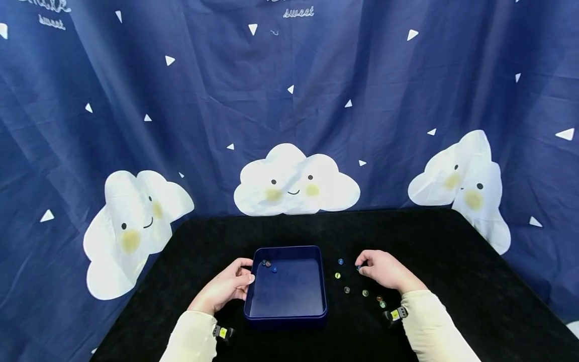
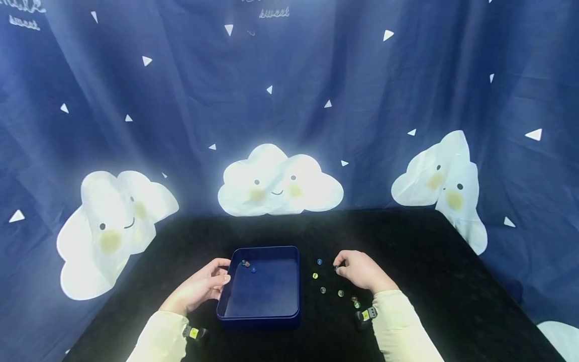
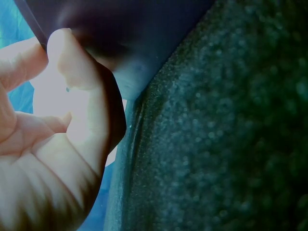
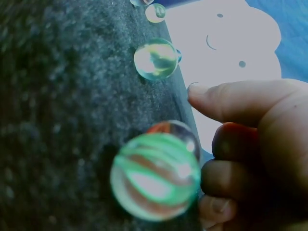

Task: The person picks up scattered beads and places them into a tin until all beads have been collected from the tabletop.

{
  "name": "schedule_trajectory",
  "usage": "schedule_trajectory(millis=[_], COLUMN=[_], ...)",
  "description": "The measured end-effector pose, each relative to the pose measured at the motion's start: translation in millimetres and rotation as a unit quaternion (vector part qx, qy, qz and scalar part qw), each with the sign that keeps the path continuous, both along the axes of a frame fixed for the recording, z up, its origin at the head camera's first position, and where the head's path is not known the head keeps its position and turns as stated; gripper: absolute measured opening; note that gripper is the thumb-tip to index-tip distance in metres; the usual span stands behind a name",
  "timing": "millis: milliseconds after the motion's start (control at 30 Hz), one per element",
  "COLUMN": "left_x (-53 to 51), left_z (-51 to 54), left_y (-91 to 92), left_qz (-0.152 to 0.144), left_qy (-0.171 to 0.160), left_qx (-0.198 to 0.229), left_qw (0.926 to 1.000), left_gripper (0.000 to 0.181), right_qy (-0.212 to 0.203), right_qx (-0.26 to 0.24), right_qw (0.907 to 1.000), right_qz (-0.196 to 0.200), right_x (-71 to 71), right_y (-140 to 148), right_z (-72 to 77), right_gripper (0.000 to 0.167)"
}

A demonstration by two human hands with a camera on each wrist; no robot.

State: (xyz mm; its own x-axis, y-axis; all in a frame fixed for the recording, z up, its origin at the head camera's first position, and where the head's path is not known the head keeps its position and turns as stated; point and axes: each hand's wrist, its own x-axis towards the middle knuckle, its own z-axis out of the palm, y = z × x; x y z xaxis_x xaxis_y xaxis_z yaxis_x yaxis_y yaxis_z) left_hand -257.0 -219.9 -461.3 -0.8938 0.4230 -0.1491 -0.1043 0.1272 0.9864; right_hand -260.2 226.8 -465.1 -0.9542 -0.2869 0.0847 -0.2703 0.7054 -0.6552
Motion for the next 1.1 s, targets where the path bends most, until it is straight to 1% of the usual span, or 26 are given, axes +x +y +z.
schedule_trajectory(millis=[67, 333, 467, 700, 933, 1100], left_x=[-0.2, -1.5, -0.5, -1.3, -4.0, -1.9], left_z=[0.1, 2.2, 2.7, 1.5, -0.1, -0.9], left_y=[-0.3, -0.1, 0.2, -0.4, -0.4, 0.3], left_qz=[-0.001, 0.000, 0.001, 0.002, 0.004, 0.001], left_qy=[0.001, -0.001, -0.002, 0.000, 0.000, -0.002], left_qx=[0.001, -0.005, -0.003, -0.006, -0.005, -0.001], left_qw=[1.0000, 1.0000, 1.0000, 1.0000, 1.0000, 1.0000], left_gripper=[0.056, 0.056, 0.056, 0.055, 0.055, 0.056], right_qy=[0.000, 0.028, 0.043, 0.065, 0.090, 0.091], right_qx=[-0.003, 0.001, -0.007, -0.028, -0.034, -0.046], right_qw=[1.0000, 0.9995, 0.9989, 0.9975, 0.9953, 0.9947], right_qz=[-0.006, -0.017, -0.013, -0.011, -0.012, -0.015], right_x=[-0.4, -1.8, -1.2, 0.0, 2.6, 6.9], right_y=[-1, -3, -4, -11, -20, -27], right_z=[-0.3, 1.8, 4.4, 14.5, 29.3, 33.5], right_gripper=[0.013, 0.011, 0.012, 0.015, 0.015, 0.012])
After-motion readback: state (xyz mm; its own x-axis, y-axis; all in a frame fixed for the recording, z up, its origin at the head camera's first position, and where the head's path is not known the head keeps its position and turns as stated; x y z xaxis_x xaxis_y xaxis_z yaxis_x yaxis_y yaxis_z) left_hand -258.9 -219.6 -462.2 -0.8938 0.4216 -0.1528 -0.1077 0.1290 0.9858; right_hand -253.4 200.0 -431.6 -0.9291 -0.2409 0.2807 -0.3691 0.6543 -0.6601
